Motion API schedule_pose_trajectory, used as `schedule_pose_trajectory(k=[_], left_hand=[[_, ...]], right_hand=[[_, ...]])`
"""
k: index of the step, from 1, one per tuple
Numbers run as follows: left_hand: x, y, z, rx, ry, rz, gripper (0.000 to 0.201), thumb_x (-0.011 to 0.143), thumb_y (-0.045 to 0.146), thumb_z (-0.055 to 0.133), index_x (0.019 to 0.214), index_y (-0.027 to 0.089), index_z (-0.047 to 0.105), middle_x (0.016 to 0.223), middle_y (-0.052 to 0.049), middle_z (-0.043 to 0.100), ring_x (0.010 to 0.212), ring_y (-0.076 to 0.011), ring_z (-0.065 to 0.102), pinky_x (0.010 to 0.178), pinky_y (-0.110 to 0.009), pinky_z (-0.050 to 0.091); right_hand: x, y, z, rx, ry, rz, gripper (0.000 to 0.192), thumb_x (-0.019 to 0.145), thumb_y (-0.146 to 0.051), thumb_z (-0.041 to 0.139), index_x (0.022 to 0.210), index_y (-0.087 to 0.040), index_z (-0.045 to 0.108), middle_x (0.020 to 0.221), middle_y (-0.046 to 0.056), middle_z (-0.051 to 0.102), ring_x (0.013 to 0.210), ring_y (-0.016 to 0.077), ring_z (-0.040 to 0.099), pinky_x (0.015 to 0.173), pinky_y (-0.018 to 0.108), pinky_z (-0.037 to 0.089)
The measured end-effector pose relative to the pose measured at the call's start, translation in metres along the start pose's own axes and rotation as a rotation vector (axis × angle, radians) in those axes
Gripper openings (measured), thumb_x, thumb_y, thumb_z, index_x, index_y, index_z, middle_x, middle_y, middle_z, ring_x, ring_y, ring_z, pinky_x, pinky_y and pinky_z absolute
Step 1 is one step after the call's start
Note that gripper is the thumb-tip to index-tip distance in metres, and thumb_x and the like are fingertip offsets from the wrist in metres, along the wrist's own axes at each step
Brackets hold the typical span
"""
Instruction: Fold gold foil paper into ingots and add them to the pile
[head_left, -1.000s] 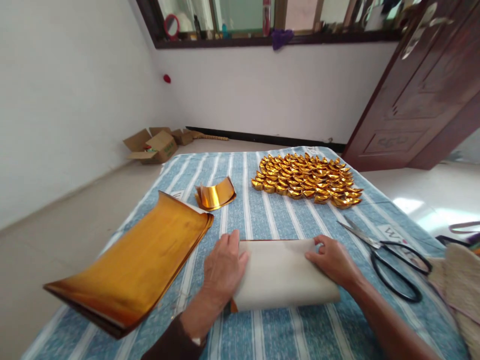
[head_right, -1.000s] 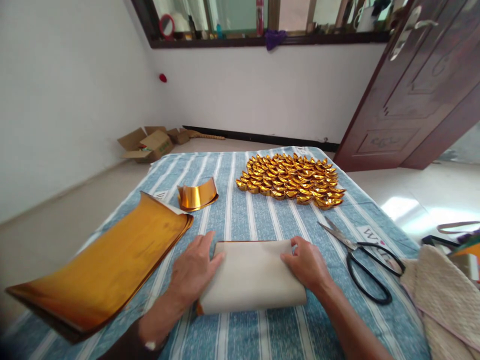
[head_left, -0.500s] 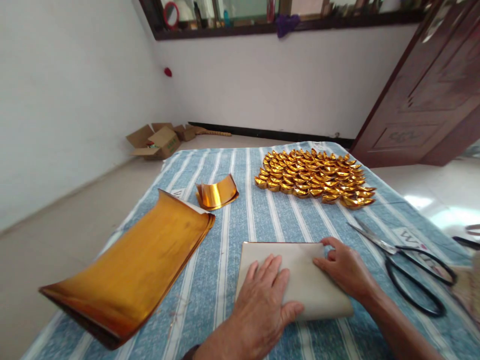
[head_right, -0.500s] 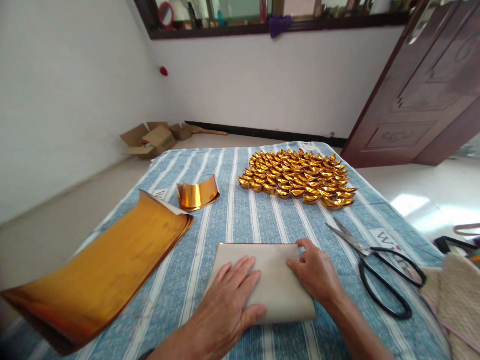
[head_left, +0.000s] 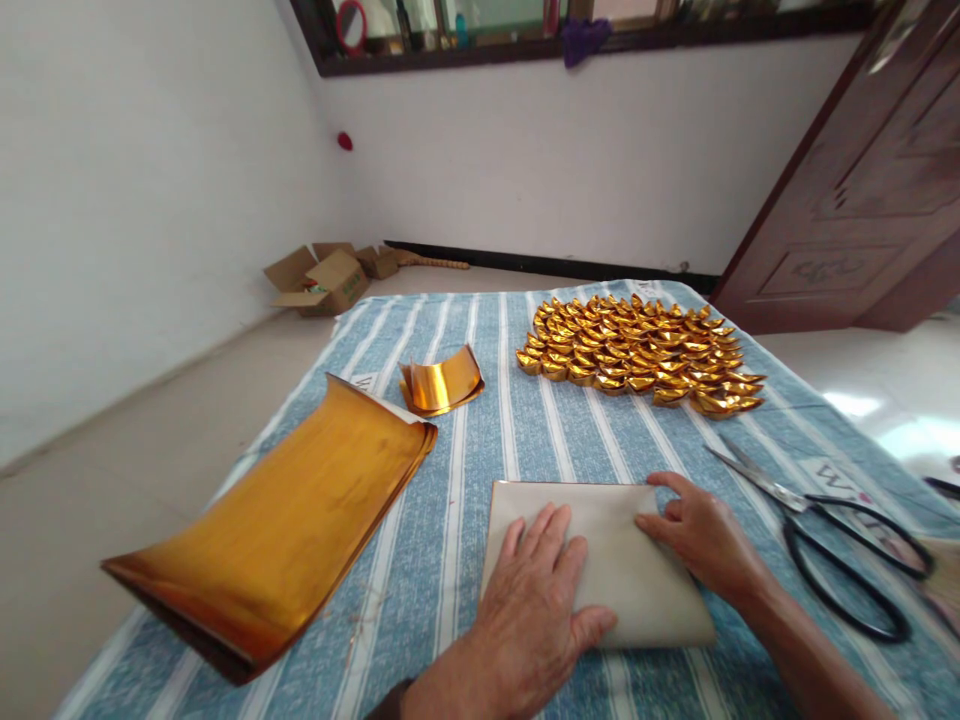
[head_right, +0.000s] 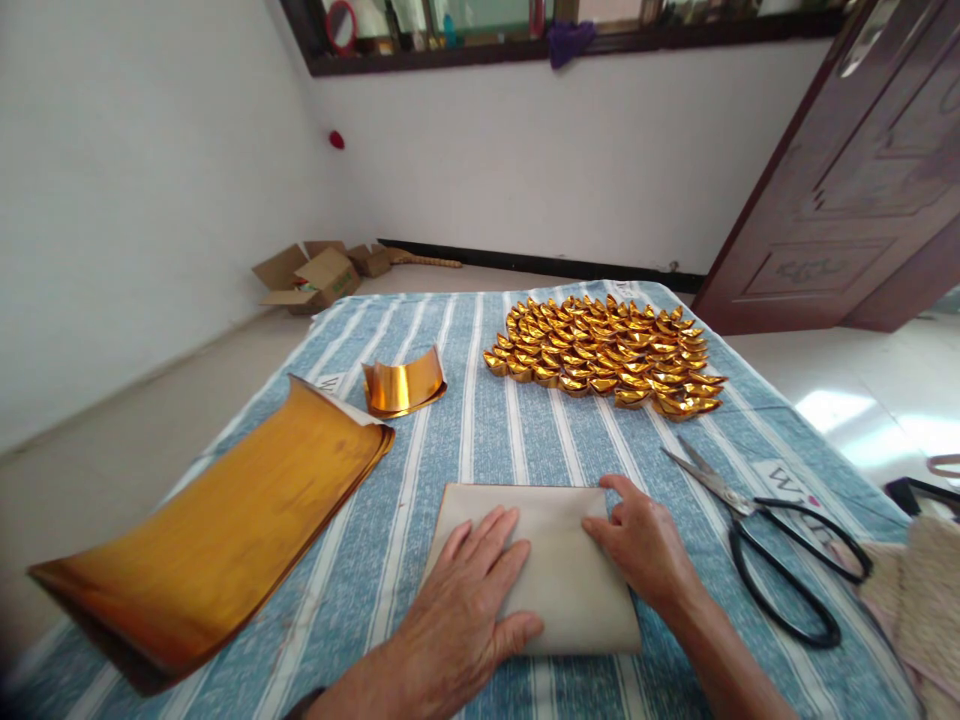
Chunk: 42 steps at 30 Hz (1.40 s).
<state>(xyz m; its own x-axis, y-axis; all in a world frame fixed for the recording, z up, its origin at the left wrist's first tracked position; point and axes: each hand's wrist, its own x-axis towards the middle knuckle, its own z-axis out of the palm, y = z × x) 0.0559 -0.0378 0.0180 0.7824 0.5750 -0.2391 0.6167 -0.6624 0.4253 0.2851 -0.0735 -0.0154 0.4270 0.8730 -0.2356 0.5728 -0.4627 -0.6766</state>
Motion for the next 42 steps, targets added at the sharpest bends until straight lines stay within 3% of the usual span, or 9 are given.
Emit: schedule_pose_trajectory(k=[25, 42], left_hand=[[0.003, -0.003, 0.004, 0.056, -0.011, 0.014, 0.062, 0.092, 0.051, 0.052, 0.141, 0.015, 0.044, 0.156, -0.019, 0.026, 0.145, -0.0356, 0.02, 0.114, -0.062, 0.019], [0.003, -0.004, 0.008, 0.091, -0.063, 0.025, 0.068, 0.095, 0.056, 0.04, 0.148, 0.014, 0.034, 0.158, -0.019, 0.016, 0.147, -0.0342, 0.01, 0.115, -0.061, 0.013]], right_hand=[[0.001, -0.001, 0.001, -0.004, 0.047, -0.017, 0.054, 0.071, -0.042, 0.055, 0.116, -0.014, 0.06, 0.045, -0.007, 0.049, 0.049, 0.0169, 0.051, 0.052, 0.027, 0.032], [-0.002, 0.001, 0.005, -0.123, 0.09, -0.026, 0.05, 0.079, -0.038, 0.055, 0.125, -0.018, 0.054, 0.053, -0.006, 0.053, 0.059, 0.019, 0.058, 0.058, 0.028, 0.036]])
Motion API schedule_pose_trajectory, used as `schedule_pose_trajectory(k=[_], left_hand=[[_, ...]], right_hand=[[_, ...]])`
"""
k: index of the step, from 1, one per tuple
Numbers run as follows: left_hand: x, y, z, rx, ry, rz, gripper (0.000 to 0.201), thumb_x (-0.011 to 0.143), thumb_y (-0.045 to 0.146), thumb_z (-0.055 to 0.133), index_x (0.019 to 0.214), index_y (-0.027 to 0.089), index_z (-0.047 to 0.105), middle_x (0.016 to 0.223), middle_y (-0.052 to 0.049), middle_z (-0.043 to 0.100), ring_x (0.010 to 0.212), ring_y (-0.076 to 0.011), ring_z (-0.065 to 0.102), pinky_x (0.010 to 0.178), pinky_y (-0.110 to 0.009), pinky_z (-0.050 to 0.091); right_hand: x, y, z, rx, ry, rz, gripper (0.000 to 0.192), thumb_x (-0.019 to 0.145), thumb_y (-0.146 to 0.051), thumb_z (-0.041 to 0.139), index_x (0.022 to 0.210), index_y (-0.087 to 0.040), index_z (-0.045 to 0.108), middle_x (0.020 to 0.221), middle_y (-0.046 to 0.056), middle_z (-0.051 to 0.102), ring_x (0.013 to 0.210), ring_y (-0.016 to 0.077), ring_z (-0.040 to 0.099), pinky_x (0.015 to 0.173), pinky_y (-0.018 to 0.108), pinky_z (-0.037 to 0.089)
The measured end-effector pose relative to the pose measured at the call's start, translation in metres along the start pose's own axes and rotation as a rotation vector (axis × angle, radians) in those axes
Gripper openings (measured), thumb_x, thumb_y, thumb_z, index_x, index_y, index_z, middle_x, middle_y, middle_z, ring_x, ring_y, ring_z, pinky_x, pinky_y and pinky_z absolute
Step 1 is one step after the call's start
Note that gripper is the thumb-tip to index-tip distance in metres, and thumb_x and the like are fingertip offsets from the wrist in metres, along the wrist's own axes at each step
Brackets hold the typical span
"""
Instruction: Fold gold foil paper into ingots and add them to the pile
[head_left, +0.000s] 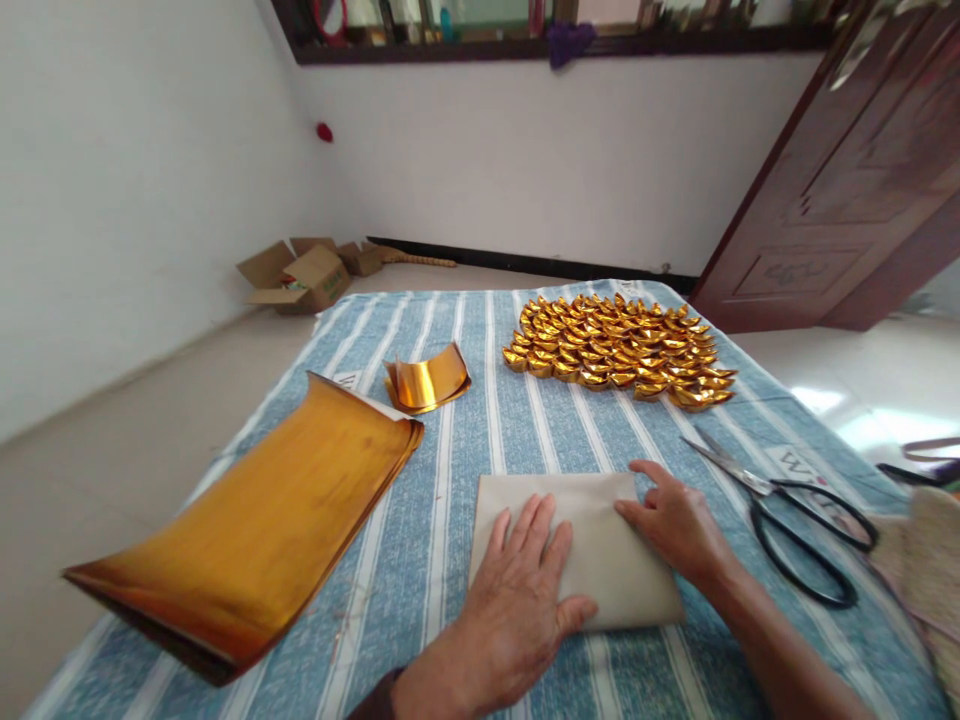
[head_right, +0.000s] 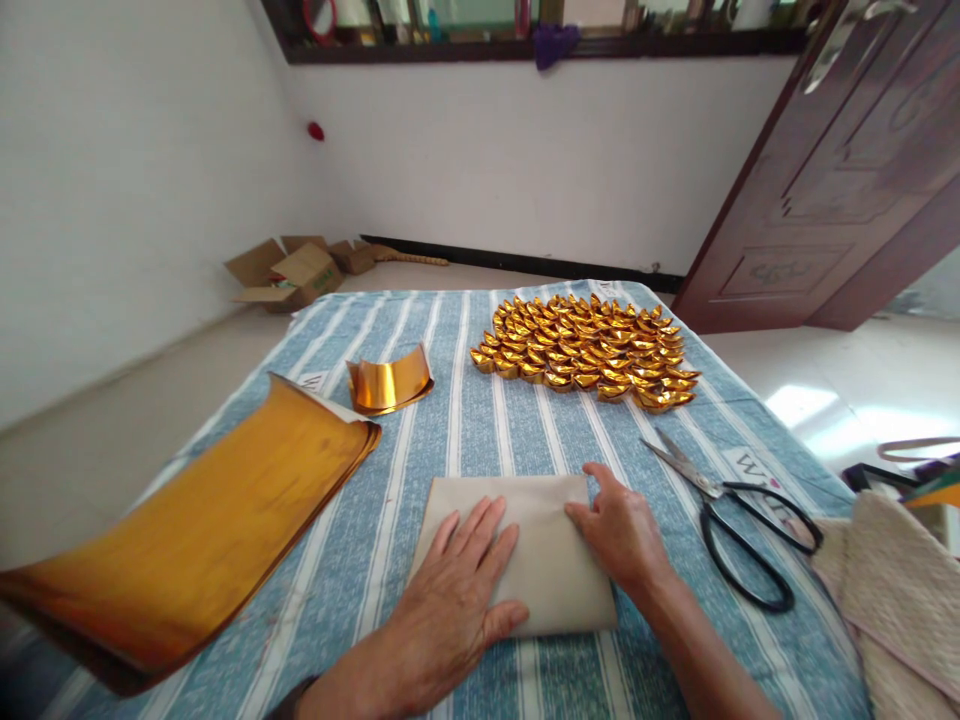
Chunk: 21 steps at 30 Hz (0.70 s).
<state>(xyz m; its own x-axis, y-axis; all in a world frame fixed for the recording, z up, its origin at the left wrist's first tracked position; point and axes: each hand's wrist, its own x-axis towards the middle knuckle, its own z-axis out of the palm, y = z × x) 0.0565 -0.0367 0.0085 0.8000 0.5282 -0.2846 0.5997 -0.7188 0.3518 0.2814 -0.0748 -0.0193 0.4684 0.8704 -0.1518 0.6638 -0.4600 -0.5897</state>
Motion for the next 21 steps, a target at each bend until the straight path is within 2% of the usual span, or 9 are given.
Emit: schedule_pose_trajectory(k=[2, 5, 7, 9, 10, 13, 17, 21], left_hand=[[0.001, 0.001, -0.001, 0.008, -0.007, -0.002, 0.067, 0.095, 0.056, 0.04, 0.149, 0.015, 0.033, 0.158, -0.019, 0.014, 0.147, -0.0337, 0.008, 0.115, -0.061, 0.012], [0.002, 0.004, -0.002, 0.009, 0.002, -0.013, 0.067, 0.094, 0.054, 0.045, 0.148, 0.016, 0.034, 0.158, -0.019, 0.014, 0.147, -0.0339, 0.008, 0.116, -0.061, 0.011], [0.003, 0.005, -0.001, 0.001, 0.014, -0.018, 0.068, 0.093, 0.054, 0.047, 0.148, 0.015, 0.035, 0.158, -0.019, 0.014, 0.147, -0.0346, 0.009, 0.116, -0.061, 0.012], [0.004, 0.006, -0.001, -0.001, 0.026, -0.018, 0.067, 0.094, 0.054, 0.046, 0.147, 0.015, 0.035, 0.158, -0.019, 0.014, 0.147, -0.0348, 0.009, 0.115, -0.061, 0.012], [0.004, 0.006, 0.0, 0.004, 0.031, -0.017, 0.067, 0.094, 0.054, 0.046, 0.147, 0.015, 0.035, 0.158, -0.02, 0.014, 0.147, -0.0349, 0.009, 0.115, -0.061, 0.012], [0.004, 0.007, 0.002, 0.032, 0.048, -0.012, 0.067, 0.094, 0.053, 0.045, 0.147, 0.014, 0.035, 0.158, -0.021, 0.015, 0.147, -0.0352, 0.009, 0.115, -0.06, 0.013], [0.004, 0.006, 0.006, 0.045, 0.101, 0.002, 0.067, 0.094, 0.054, 0.045, 0.148, 0.015, 0.034, 0.158, -0.021, 0.018, 0.146, -0.0355, 0.013, 0.114, -0.061, 0.015], [0.004, 0.003, 0.01, 0.071, 0.101, 0.021, 0.073, 0.092, 0.058, 0.046, 0.149, 0.015, 0.03, 0.158, -0.02, 0.018, 0.147, -0.0345, 0.012, 0.115, -0.059, 0.013]], right_hand=[[-0.003, -0.002, -0.001, -0.082, 0.016, 0.015, 0.05, 0.081, -0.039, 0.055, 0.128, -0.021, 0.052, 0.058, -0.005, 0.057, 0.062, 0.0202, 0.06, 0.058, 0.029, 0.035], [-0.01, -0.01, -0.003, -0.31, 0.087, -0.024, 0.043, 0.085, -0.037, 0.057, 0.125, -0.023, 0.055, 0.079, 0.002, 0.066, 0.074, 0.023, 0.063, 0.06, 0.031, 0.034], [-0.015, -0.017, -0.004, -0.481, 0.143, -0.136, 0.026, 0.087, -0.03, 0.057, 0.111, -0.021, 0.061, 0.09, 0.006, 0.067, 0.083, 0.0251, 0.062, 0.064, 0.032, 0.035], [-0.021, -0.025, -0.002, -0.614, 0.164, -0.262, 0.012, 0.088, -0.02, 0.055, 0.095, -0.02, 0.065, 0.09, 0.007, 0.065, 0.086, 0.0253, 0.06, 0.068, 0.033, 0.034], [-0.025, -0.029, 0.0, -0.655, 0.159, -0.313, 0.011, 0.087, -0.016, 0.055, 0.089, -0.02, 0.065, 0.089, 0.007, 0.065, 0.084, 0.0247, 0.06, 0.069, 0.033, 0.033], [-0.035, -0.04, 0.011, -0.684, 0.148, -0.404, 0.016, 0.087, -0.01, 0.052, 0.084, -0.02, 0.064, 0.086, 0.007, 0.065, 0.08, 0.0232, 0.058, 0.069, 0.034, 0.031], [-0.052, -0.05, 0.028, -0.655, 0.14, -0.458, 0.016, 0.089, -0.011, 0.05, 0.083, -0.019, 0.063, 0.083, 0.008, 0.063, 0.08, 0.0245, 0.056, 0.07, 0.035, 0.031], [-0.066, -0.047, 0.038, -0.598, 0.177, -0.464, 0.014, 0.093, -0.018, 0.05, 0.09, -0.021, 0.063, 0.09, 0.007, 0.062, 0.088, 0.0258, 0.056, 0.074, 0.035, 0.035]])
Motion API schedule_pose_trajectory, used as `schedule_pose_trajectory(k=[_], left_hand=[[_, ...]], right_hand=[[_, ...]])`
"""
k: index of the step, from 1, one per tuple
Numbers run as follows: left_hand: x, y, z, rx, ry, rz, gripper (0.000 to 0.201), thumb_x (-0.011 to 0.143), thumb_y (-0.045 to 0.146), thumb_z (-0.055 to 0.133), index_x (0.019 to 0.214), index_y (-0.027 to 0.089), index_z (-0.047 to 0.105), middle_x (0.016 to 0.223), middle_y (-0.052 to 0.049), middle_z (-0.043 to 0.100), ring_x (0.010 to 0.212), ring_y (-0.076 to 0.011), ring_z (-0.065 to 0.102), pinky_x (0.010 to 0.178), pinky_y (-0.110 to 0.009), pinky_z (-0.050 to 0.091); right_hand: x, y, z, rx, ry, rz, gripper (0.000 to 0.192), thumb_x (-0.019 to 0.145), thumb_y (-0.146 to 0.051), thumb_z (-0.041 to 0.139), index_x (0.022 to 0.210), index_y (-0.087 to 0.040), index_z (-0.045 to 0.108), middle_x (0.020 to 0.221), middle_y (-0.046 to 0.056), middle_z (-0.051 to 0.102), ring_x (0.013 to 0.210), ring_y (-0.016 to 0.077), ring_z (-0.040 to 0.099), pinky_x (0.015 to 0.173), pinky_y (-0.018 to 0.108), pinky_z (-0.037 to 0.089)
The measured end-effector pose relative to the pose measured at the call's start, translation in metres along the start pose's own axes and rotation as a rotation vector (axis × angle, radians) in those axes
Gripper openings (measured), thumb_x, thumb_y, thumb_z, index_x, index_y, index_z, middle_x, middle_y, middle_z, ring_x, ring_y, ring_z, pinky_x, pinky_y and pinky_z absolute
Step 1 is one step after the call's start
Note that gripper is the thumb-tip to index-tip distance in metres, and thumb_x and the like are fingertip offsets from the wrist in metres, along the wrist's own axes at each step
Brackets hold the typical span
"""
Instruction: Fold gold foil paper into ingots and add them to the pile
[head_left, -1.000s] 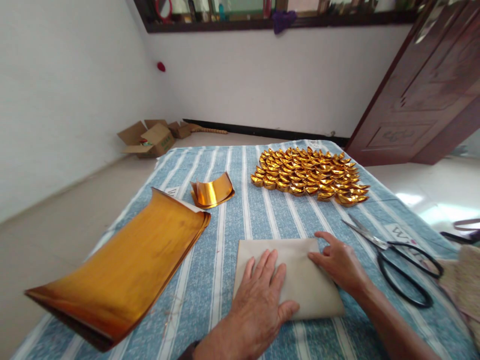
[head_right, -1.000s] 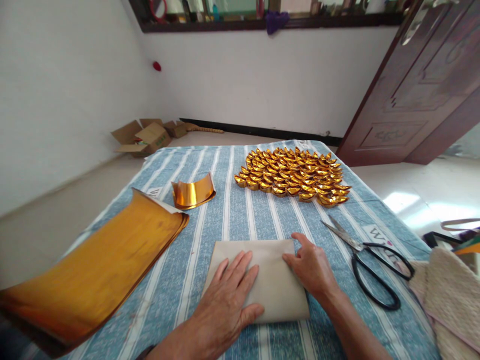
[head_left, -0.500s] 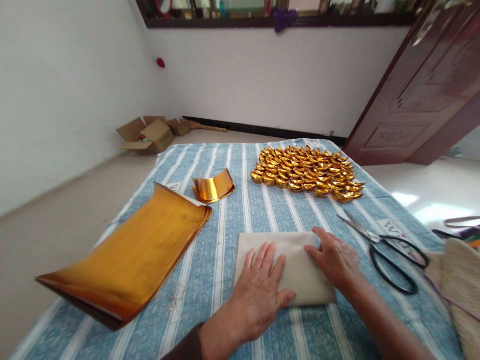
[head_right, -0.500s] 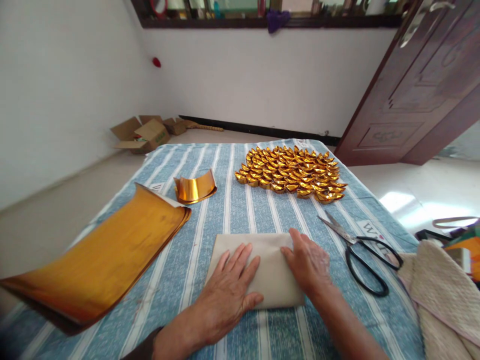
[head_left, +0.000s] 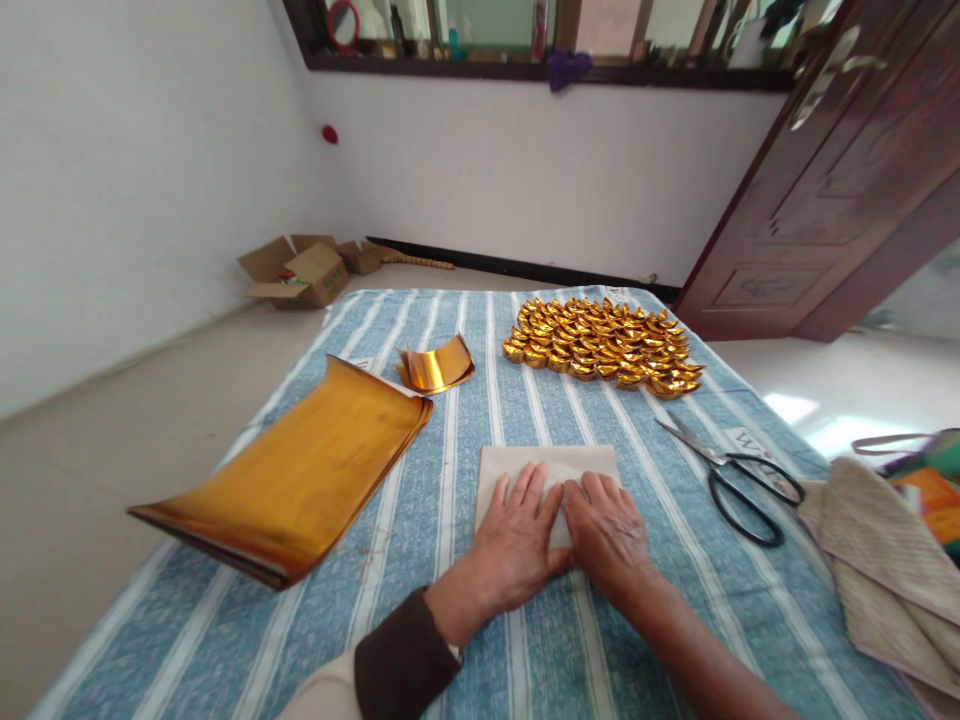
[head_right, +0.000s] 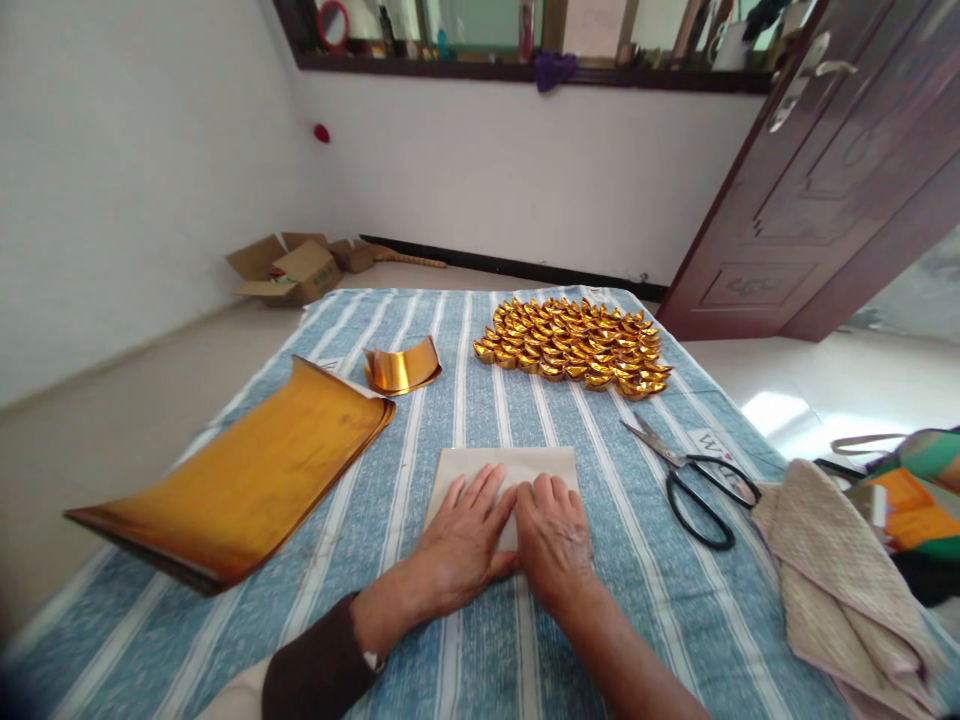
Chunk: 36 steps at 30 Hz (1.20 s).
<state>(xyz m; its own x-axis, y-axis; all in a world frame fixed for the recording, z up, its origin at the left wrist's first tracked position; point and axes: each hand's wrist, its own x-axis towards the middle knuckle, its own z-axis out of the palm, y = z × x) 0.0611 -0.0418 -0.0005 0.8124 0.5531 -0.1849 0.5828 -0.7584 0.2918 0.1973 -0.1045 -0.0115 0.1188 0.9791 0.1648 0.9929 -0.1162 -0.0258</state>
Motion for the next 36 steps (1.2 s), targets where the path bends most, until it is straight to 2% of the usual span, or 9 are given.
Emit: schedule_pose_trajectory(k=[2, 5, 10, 17, 21, 29, 36], left_hand=[[0.0, -0.002, 0.002, 0.019, 0.002, 0.015, 0.076, 0.091, 0.061, 0.044, 0.15, 0.014, 0.029, 0.158, -0.021, 0.017, 0.147, -0.0339, 0.01, 0.116, -0.058, 0.012], [0.0, -0.006, 0.005, 0.046, 0.004, 0.033, 0.08, 0.091, 0.066, 0.039, 0.15, 0.013, 0.029, 0.158, -0.021, 0.018, 0.147, -0.034, 0.01, 0.116, -0.057, 0.011], [0.0, -0.011, 0.005, 0.072, -0.022, 0.058, 0.088, 0.088, 0.073, 0.033, 0.151, 0.012, 0.026, 0.159, -0.02, 0.013, 0.148, -0.0334, 0.007, 0.116, -0.056, 0.009], [-0.001, -0.012, -0.01, 0.028, -0.133, 0.047, 0.083, 0.091, 0.065, 0.036, 0.151, 0.009, 0.021, 0.16, -0.02, 0.009, 0.148, -0.0307, 0.002, 0.117, -0.052, 0.008], [0.0, -0.015, -0.011, 0.021, -0.169, 0.061, 0.082, 0.09, 0.059, 0.043, 0.152, 0.01, 0.018, 0.16, -0.019, 0.006, 0.148, -0.0294, 0.0, 0.117, -0.052, 0.007], [0.001, -0.017, -0.012, 0.028, -0.189, 0.061, 0.089, 0.086, 0.063, 0.047, 0.151, 0.011, 0.017, 0.16, -0.019, 0.004, 0.148, -0.0295, -0.001, 0.117, -0.05, 0.006], [0.003, -0.02, -0.01, 0.018, -0.173, 0.074, 0.091, 0.085, 0.062, 0.052, 0.152, 0.011, 0.017, 0.16, -0.019, 0.005, 0.148, -0.0288, -0.001, 0.117, -0.05, 0.006]], right_hand=[[-0.007, 0.003, 0.006, 0.027, 0.054, -0.013, 0.014, 0.095, -0.022, 0.049, 0.1, -0.021, 0.063, 0.097, 0.007, 0.063, 0.095, 0.0257, 0.055, 0.079, 0.036, 0.037], [-0.016, 0.01, 0.019, 0.025, 0.157, -0.055, 0.027, 0.094, -0.028, 0.052, 0.119, -0.018, 0.058, 0.114, 0.011, 0.061, 0.107, 0.0274, 0.053, 0.089, 0.038, 0.039], [-0.024, 0.017, 0.033, 0.006, 0.228, -0.117, 0.045, 0.093, -0.041, 0.053, 0.128, -0.013, 0.053, 0.127, 0.015, 0.056, 0.116, 0.0311, 0.049, 0.094, 0.044, 0.041], [-0.027, 0.02, 0.027, 0.021, 0.15, -0.129, 0.053, 0.092, -0.048, 0.051, 0.133, -0.013, 0.052, 0.131, 0.016, 0.055, 0.12, 0.0325, 0.048, 0.097, 0.046, 0.041], [-0.03, 0.023, 0.029, 0.05, 0.106, -0.131, 0.056, 0.093, -0.047, 0.049, 0.137, -0.012, 0.049, 0.138, 0.017, 0.051, 0.125, 0.0334, 0.046, 0.103, 0.049, 0.037], [-0.037, 0.032, 0.029, 0.157, -0.026, -0.122, 0.056, 0.092, -0.04, 0.048, 0.141, -0.013, 0.045, 0.149, 0.016, 0.041, 0.138, 0.0306, 0.037, 0.113, 0.05, 0.027], [-0.049, 0.061, 0.024, 0.247, -0.071, -0.003, 0.058, 0.087, -0.037, 0.052, 0.14, -0.017, 0.046, 0.149, 0.014, 0.041, 0.14, 0.03, 0.034, 0.115, 0.053, 0.024]])
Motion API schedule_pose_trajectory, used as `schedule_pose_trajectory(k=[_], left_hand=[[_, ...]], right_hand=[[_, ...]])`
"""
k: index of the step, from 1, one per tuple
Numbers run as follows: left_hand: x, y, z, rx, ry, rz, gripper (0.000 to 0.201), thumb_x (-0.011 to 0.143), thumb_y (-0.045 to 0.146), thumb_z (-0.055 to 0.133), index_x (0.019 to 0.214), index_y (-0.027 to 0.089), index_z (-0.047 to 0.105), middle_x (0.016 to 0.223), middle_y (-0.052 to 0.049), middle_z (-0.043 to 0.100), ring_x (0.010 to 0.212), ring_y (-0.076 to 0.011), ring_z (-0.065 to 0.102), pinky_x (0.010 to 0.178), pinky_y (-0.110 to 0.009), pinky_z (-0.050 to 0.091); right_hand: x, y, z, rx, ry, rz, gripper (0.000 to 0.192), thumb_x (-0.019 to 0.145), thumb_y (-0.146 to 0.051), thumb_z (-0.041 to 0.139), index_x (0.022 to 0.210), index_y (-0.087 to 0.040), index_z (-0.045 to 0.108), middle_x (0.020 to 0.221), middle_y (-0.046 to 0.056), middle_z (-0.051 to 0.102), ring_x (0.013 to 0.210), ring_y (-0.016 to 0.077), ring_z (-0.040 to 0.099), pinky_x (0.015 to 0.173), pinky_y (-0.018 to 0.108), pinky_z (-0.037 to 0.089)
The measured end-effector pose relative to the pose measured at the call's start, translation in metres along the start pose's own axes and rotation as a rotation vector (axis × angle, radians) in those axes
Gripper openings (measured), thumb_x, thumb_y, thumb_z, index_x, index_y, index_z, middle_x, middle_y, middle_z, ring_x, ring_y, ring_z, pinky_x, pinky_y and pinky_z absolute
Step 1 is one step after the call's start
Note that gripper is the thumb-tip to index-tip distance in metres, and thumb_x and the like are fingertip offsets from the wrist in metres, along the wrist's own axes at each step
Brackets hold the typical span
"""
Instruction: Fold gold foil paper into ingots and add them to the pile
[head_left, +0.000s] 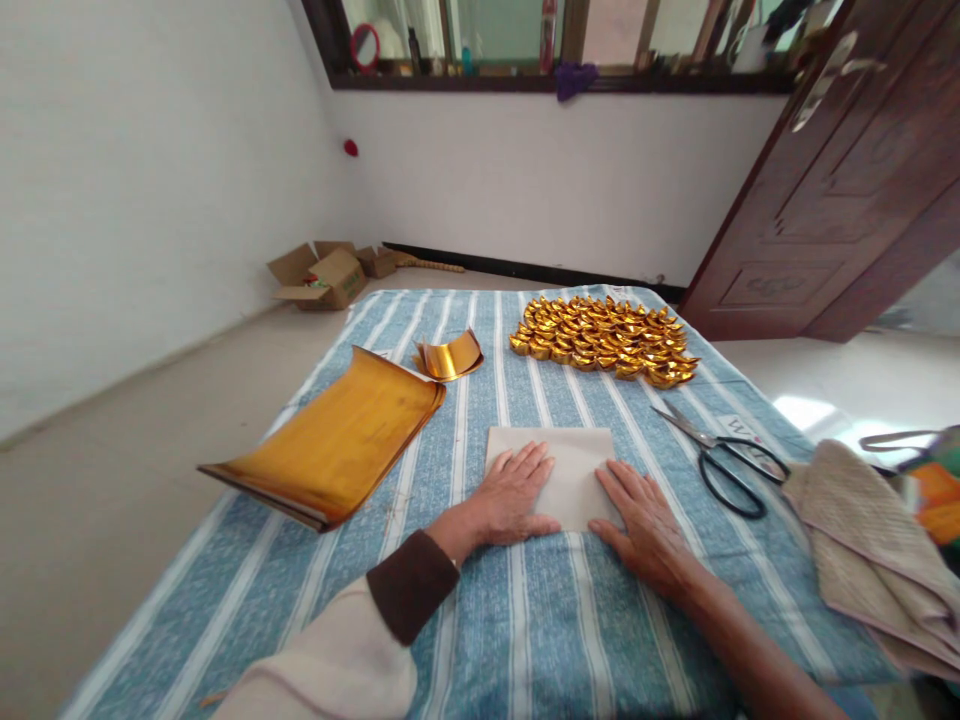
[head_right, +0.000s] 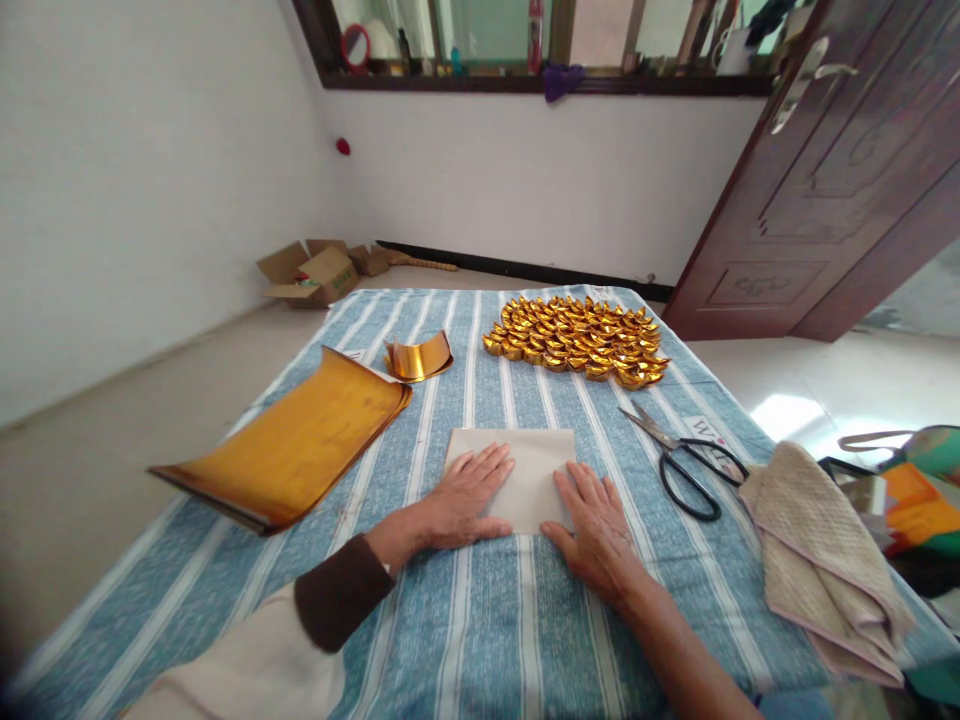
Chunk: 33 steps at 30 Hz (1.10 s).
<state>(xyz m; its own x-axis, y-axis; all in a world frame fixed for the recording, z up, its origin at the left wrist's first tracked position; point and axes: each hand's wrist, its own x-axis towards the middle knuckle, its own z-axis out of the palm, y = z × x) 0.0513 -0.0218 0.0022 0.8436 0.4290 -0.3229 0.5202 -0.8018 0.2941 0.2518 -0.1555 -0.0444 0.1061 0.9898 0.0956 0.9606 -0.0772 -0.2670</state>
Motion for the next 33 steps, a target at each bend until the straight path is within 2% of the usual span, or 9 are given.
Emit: schedule_pose_trajectory(k=[5, 11, 13, 15, 17, 20, 22, 27, 33], left_hand=[[0.001, -0.001, 0.001, -0.002, -0.005, 0.0, 0.092, 0.085, 0.064, 0.051, 0.152, 0.011, 0.017, 0.161, -0.018, 0.003, 0.148, -0.0284, -0.003, 0.117, -0.049, 0.005], [0.0, 0.001, 0.0, -0.009, 0.0, -0.009, 0.09, 0.085, 0.063, 0.052, 0.151, 0.013, 0.017, 0.161, -0.018, 0.004, 0.148, -0.0279, -0.002, 0.117, -0.049, 0.006], [0.0, 0.0, 0.001, -0.008, -0.001, -0.003, 0.091, 0.084, 0.063, 0.051, 0.152, 0.012, 0.017, 0.161, -0.018, 0.004, 0.148, -0.028, -0.002, 0.117, -0.05, 0.006], [0.001, 0.0, 0.001, -0.008, -0.001, 0.002, 0.091, 0.084, 0.064, 0.051, 0.151, 0.012, 0.016, 0.161, -0.018, 0.004, 0.148, -0.0283, -0.001, 0.117, -0.05, 0.005], [0.001, 0.0, 0.001, -0.014, 0.001, 0.007, 0.092, 0.085, 0.065, 0.05, 0.151, 0.012, 0.016, 0.16, -0.019, 0.004, 0.148, -0.0291, -0.001, 0.117, -0.051, 0.006], [0.0, -0.001, 0.002, -0.028, 0.016, 0.022, 0.091, 0.085, 0.066, 0.048, 0.151, 0.012, 0.017, 0.16, -0.02, 0.005, 0.148, -0.0307, 0.0, 0.116, -0.053, 0.007], [0.001, -0.001, 0.004, -0.029, 0.036, 0.032, 0.089, 0.085, 0.065, 0.048, 0.151, 0.013, 0.018, 0.16, -0.02, 0.006, 0.148, -0.0316, 0.002, 0.116, -0.053, 0.008], [0.0, -0.003, 0.007, -0.015, 0.07, 0.053, 0.089, 0.086, 0.068, 0.045, 0.151, 0.016, 0.017, 0.161, -0.018, 0.008, 0.148, -0.0317, 0.006, 0.117, -0.051, 0.008], [-0.006, -0.015, 0.002, -0.01, 0.033, 0.081, 0.095, 0.083, 0.069, 0.05, 0.151, 0.013, 0.016, 0.16, -0.019, 0.007, 0.148, -0.0309, 0.003, 0.118, -0.047, 0.008]], right_hand=[[-0.009, 0.02, -0.004, 0.038, 0.012, 0.081, 0.054, 0.085, -0.038, 0.054, 0.137, -0.021, 0.052, 0.148, 0.014, 0.041, 0.139, 0.0317, 0.034, 0.114, 0.055, 0.025], [-0.015, 0.042, -0.011, 0.144, 0.068, 0.084, 0.053, 0.077, -0.036, 0.06, 0.128, -0.02, 0.061, 0.142, 0.015, 0.048, 0.132, 0.0338, 0.044, 0.108, 0.054, 0.036], [-0.016, 0.038, -0.017, 0.209, 0.177, 0.11, 0.047, 0.078, -0.035, 0.058, 0.12, -0.018, 0.065, 0.132, 0.016, 0.056, 0.124, 0.0331, 0.052, 0.104, 0.054, 0.042], [-0.014, 0.022, -0.02, 0.292, 0.335, 0.117, 0.036, 0.083, -0.034, 0.053, 0.113, -0.018, 0.067, 0.119, 0.014, 0.065, 0.113, 0.0296, 0.06, 0.099, 0.051, 0.047], [-0.007, -0.003, -0.016, 0.376, 0.392, 0.014, 0.031, 0.088, -0.031, 0.05, 0.11, -0.02, 0.068, 0.113, 0.011, 0.068, 0.109, 0.0262, 0.062, 0.098, 0.046, 0.05], [0.009, -0.038, 0.001, 0.361, 0.282, -0.132, 0.038, 0.09, -0.023, 0.042, 0.122, -0.021, 0.063, 0.13, 0.012, 0.061, 0.124, 0.0254, 0.054, 0.104, 0.046, 0.045], [0.018, -0.05, 0.015, 0.216, 0.181, -0.137, 0.046, 0.09, -0.02, 0.04, 0.133, -0.018, 0.055, 0.139, 0.013, 0.053, 0.132, 0.0263, 0.046, 0.108, 0.048, 0.04], [0.021, -0.048, 0.031, -0.071, 0.055, -0.13, 0.047, 0.094, -0.021, 0.037, 0.14, -0.013, 0.048, 0.148, 0.017, 0.043, 0.139, 0.0296, 0.036, 0.113, 0.051, 0.031], [0.017, -0.05, 0.025, -0.096, 0.05, -0.154, 0.051, 0.094, -0.032, 0.045, 0.141, -0.011, 0.046, 0.15, 0.018, 0.039, 0.141, 0.0317, 0.032, 0.113, 0.05, 0.029]])
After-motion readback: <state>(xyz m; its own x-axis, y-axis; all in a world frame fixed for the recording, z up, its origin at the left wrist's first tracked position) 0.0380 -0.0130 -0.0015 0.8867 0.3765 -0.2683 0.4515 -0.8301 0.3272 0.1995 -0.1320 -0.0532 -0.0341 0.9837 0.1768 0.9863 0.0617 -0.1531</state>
